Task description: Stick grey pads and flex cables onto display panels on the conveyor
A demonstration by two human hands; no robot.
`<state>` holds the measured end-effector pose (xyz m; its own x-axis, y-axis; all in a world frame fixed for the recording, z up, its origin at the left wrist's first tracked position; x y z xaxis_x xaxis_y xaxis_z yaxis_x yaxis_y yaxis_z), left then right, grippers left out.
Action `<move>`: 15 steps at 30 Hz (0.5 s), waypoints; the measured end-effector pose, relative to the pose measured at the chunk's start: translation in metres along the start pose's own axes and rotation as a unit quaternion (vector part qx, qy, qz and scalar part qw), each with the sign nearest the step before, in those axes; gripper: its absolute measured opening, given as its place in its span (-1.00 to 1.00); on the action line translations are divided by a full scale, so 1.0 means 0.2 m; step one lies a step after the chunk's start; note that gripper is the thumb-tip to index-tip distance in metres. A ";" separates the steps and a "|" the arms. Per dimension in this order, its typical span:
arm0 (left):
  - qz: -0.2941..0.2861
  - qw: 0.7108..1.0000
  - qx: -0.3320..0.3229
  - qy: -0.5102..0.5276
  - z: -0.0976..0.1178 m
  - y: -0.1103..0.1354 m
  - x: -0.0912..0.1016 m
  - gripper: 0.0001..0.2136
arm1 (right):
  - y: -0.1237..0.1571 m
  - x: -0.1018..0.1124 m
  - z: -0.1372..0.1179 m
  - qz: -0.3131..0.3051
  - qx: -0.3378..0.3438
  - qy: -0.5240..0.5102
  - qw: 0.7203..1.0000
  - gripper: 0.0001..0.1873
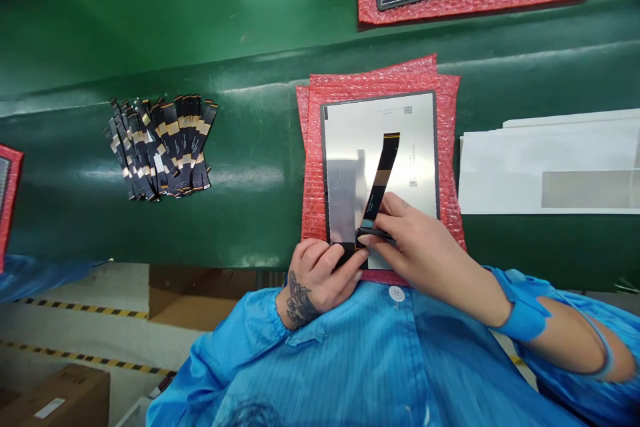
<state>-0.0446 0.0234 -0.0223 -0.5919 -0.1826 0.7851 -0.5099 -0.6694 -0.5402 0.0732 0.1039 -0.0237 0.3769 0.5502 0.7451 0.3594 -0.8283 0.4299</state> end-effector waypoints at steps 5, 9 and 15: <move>0.002 0.997 0.072 0.002 -0.03 0.02 0.06 -0.73 | 0.15 0.17 0.20 0.226 -0.118 0.038 0.966 -0.67; 0.038 0.944 0.312 0.096 -0.19 0.14 0.17 -0.55 | 0.36 0.15 0.42 0.206 -0.207 -0.035 0.956 -0.60; 0.011 0.733 0.533 0.422 -0.21 0.22 0.07 -0.41 | 0.41 0.04 0.46 0.114 -0.256 -0.163 0.946 -0.61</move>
<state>-0.1012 0.0223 -0.0478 -0.9975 0.0076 0.0701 0.0173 -0.9376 0.3472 0.1832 0.0509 -0.0291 0.6682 0.2846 0.6874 -0.1918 -0.8268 0.5287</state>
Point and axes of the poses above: each hand's wrist, its own y-axis away from the middle knuckle, its own x-axis out of the back of the hand, z = x × y, the point moved 7 cm from there along -y, towards the middle knuckle, and after that the axes turned 15 degrees about -x, right-handed, at the moved point
